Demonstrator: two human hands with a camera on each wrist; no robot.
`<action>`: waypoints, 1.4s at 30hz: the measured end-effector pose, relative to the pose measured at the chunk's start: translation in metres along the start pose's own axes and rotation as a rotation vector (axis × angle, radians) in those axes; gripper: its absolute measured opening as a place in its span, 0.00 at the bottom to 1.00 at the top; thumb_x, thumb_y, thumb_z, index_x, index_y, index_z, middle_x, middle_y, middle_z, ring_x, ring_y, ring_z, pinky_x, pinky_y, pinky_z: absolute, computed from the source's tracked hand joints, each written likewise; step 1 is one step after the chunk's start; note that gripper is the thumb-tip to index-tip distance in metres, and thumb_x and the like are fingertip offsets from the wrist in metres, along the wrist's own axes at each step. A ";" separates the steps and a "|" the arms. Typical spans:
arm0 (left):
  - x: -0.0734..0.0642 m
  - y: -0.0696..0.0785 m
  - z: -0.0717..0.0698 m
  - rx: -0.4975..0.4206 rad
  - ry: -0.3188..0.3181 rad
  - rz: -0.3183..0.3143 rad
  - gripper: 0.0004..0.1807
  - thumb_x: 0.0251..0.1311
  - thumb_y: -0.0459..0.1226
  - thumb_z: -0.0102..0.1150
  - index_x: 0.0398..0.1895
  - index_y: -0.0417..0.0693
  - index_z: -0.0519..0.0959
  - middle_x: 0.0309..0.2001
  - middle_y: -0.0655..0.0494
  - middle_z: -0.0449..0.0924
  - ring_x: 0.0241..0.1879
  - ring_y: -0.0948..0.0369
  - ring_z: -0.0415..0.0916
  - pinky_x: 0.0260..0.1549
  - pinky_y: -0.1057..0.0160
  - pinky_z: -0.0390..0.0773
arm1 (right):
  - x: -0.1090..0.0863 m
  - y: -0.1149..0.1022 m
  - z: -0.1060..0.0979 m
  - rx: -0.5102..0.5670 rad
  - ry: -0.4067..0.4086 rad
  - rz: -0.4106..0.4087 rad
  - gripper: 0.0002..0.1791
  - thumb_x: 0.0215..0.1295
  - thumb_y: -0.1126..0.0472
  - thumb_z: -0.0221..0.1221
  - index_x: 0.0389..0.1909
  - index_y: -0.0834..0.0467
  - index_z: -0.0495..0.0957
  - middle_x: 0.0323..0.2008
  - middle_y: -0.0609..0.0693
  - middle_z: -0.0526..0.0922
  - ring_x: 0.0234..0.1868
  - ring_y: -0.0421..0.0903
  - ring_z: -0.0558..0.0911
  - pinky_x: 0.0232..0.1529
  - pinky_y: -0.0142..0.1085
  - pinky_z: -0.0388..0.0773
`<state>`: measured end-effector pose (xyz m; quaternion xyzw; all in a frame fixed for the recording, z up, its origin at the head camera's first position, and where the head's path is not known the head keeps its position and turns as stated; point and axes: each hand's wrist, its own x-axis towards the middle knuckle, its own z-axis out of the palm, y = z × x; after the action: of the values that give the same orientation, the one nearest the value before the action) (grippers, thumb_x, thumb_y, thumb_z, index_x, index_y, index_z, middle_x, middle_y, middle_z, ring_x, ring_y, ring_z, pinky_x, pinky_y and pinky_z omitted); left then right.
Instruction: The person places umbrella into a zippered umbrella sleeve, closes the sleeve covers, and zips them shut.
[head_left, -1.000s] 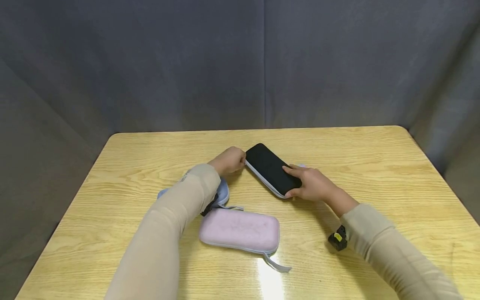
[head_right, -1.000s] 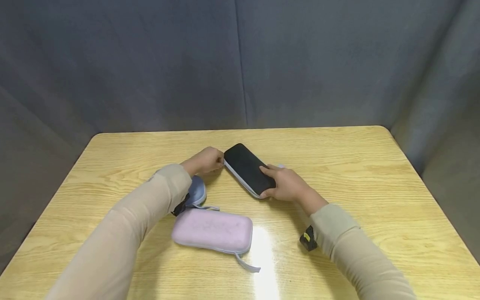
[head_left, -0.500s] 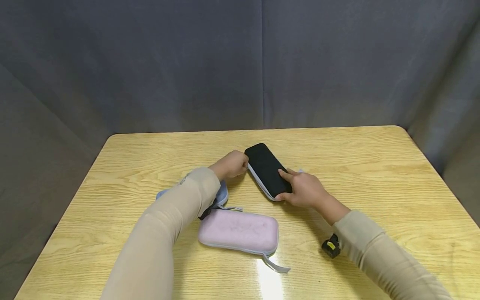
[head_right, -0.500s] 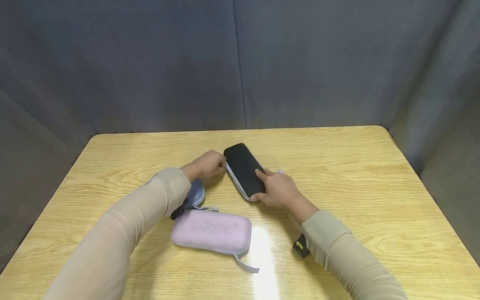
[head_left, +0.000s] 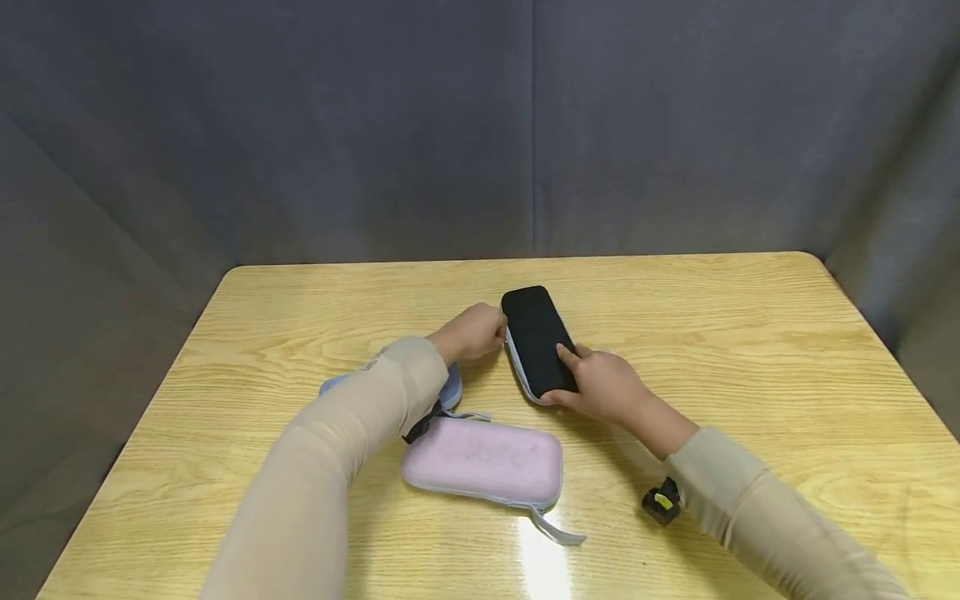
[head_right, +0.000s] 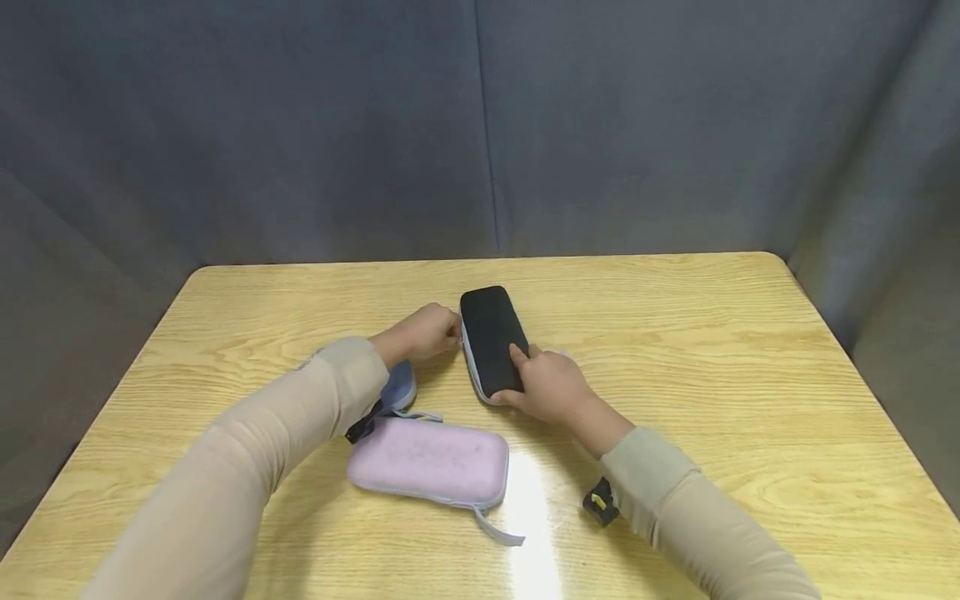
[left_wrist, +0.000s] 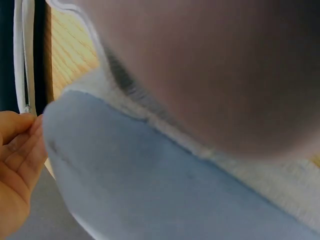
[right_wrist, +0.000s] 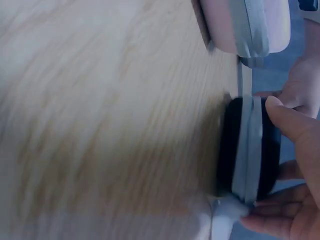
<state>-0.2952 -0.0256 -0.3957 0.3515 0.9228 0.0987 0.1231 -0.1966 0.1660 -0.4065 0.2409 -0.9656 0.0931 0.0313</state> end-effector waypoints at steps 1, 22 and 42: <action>0.000 0.000 0.000 0.000 0.000 -0.008 0.06 0.52 0.28 0.52 0.21 0.41 0.76 0.20 0.57 0.70 0.21 0.63 0.62 0.22 0.70 0.64 | -0.001 0.001 -0.001 0.007 0.000 -0.017 0.39 0.48 0.40 0.57 0.52 0.69 0.68 0.44 0.69 0.73 0.37 0.58 0.77 0.36 0.46 0.73; 0.085 -0.107 0.089 0.064 0.110 0.076 0.07 0.48 0.31 0.51 0.18 0.52 0.73 0.20 0.61 0.71 0.21 0.63 0.66 0.21 0.67 0.67 | 0.035 0.032 -0.012 0.106 -0.142 -0.496 0.37 0.42 0.58 0.66 0.55 0.66 0.66 0.56 0.60 0.65 0.58 0.57 0.60 0.54 0.46 0.60; 0.077 -0.116 0.094 0.019 -0.004 0.085 0.08 0.52 0.38 0.55 0.17 0.55 0.73 0.18 0.63 0.71 0.19 0.64 0.67 0.20 0.68 0.67 | 0.032 0.014 0.002 0.149 -0.111 -0.373 0.37 0.46 0.55 0.64 0.57 0.66 0.63 0.58 0.59 0.61 0.61 0.55 0.54 0.57 0.44 0.54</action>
<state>-0.3957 -0.0497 -0.5284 0.3918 0.9076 0.0944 0.1175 -0.2317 0.1624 -0.4075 0.4220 -0.8949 0.1435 -0.0232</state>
